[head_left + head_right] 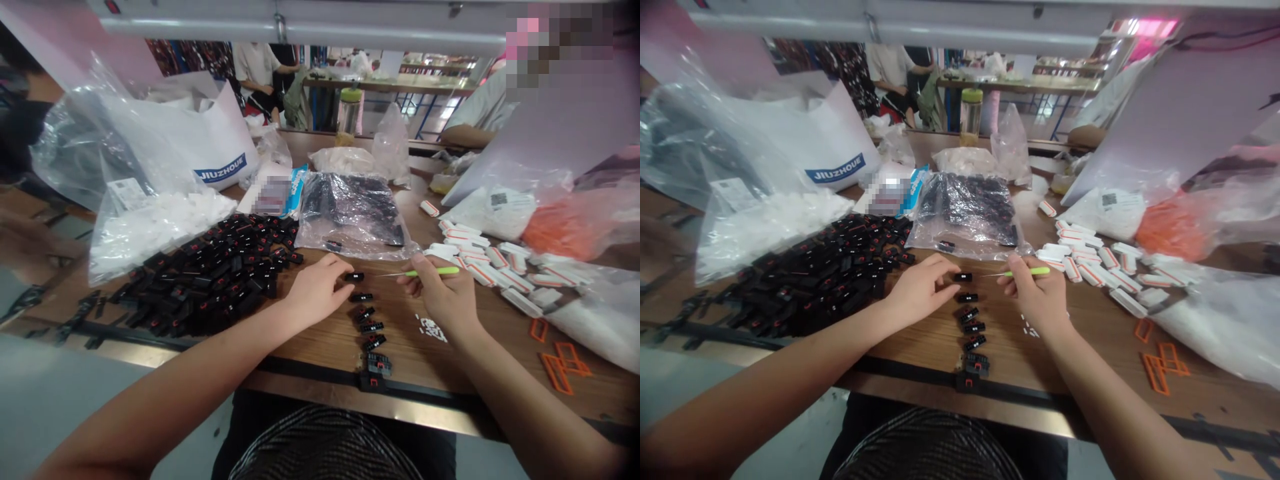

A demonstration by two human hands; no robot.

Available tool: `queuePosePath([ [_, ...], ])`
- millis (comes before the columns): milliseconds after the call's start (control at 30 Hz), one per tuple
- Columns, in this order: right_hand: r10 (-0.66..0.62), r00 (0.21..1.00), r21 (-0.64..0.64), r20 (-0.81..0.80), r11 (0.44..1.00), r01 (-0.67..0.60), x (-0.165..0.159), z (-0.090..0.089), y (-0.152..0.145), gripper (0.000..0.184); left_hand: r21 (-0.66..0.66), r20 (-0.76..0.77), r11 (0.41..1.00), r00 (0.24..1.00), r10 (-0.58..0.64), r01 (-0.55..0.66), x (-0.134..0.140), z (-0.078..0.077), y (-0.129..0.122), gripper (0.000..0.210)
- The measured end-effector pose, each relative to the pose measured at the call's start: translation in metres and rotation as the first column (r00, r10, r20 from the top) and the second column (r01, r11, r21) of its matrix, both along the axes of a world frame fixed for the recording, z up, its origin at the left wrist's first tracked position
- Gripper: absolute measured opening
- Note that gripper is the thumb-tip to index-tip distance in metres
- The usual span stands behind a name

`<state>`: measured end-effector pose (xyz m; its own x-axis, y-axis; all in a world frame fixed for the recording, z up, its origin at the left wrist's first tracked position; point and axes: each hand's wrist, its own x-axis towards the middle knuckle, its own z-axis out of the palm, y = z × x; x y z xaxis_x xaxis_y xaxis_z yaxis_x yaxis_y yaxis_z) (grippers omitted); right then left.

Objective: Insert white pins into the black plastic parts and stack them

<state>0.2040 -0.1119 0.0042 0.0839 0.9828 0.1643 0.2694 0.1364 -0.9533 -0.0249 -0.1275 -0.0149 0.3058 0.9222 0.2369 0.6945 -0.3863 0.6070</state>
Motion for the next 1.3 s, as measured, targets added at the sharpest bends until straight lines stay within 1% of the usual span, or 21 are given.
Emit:
queuePosePath([
  [67,0.022,1.0,-0.028,0.016,0.999,-0.021,0.001,0.006,0.002,0.043,-0.016,-0.061,1.0,0.998,-0.015,0.014,0.003,-0.002,0.002,0.028],
  [167,0.03,0.999,-0.033,0.024,0.999,-0.029,0.002,0.008,0.006,0.042,-0.023,-0.102,1.0,0.995,-0.002,-0.001,0.008,-0.005,0.005,0.034],
  [233,0.015,1.0,-0.024,0.005,1.0,-0.015,0.001,0.005,0.01,0.041,-0.038,-0.119,0.999,0.993,-0.009,0.004,0.01,-0.007,0.006,0.034],
  [333,0.013,0.999,-0.026,-0.036,1.0,-0.014,-0.002,-0.005,0.013,0.042,-0.03,-0.131,0.999,0.991,-0.023,0.019,0.012,-0.009,0.009,0.032],
  [467,0.042,0.998,-0.009,-0.037,0.999,-0.042,-0.009,-0.016,0.012,0.045,0.004,-0.115,1.0,0.993,0.006,-0.006,0.014,-0.015,0.011,0.028],
  [567,0.074,0.997,-0.025,-0.019,0.997,-0.075,-0.015,-0.018,0.01,0.046,0.013,-0.086,1.0,0.996,0.013,-0.012,0.014,-0.019,0.012,0.019],
  [700,0.076,0.997,-0.023,-0.003,0.997,-0.076,-0.02,-0.019,0.008,0.047,0.017,-0.038,1.0,0.999,0.017,-0.016,0.013,-0.023,0.013,0.017],
  [1000,0.062,0.998,-0.014,0.001,0.998,-0.062,-0.021,-0.021,0.009,0.049,-0.008,0.013,1.0,1.0,0.021,-0.021,0.013,-0.02,0.013,0.017],
  [1167,0.068,0.998,-0.014,0.002,0.998,-0.068,-0.021,-0.022,0.009,0.049,-0.022,0.007,0.999,1.0,0.03,-0.029,0.013,-0.02,0.013,0.017],
  [1300,0.073,0.997,-0.006,0.012,0.997,-0.073,-0.022,-0.022,0.009,0.046,-0.023,-0.002,0.999,0.999,0.032,-0.032,0.014,-0.02,0.014,0.018],
])
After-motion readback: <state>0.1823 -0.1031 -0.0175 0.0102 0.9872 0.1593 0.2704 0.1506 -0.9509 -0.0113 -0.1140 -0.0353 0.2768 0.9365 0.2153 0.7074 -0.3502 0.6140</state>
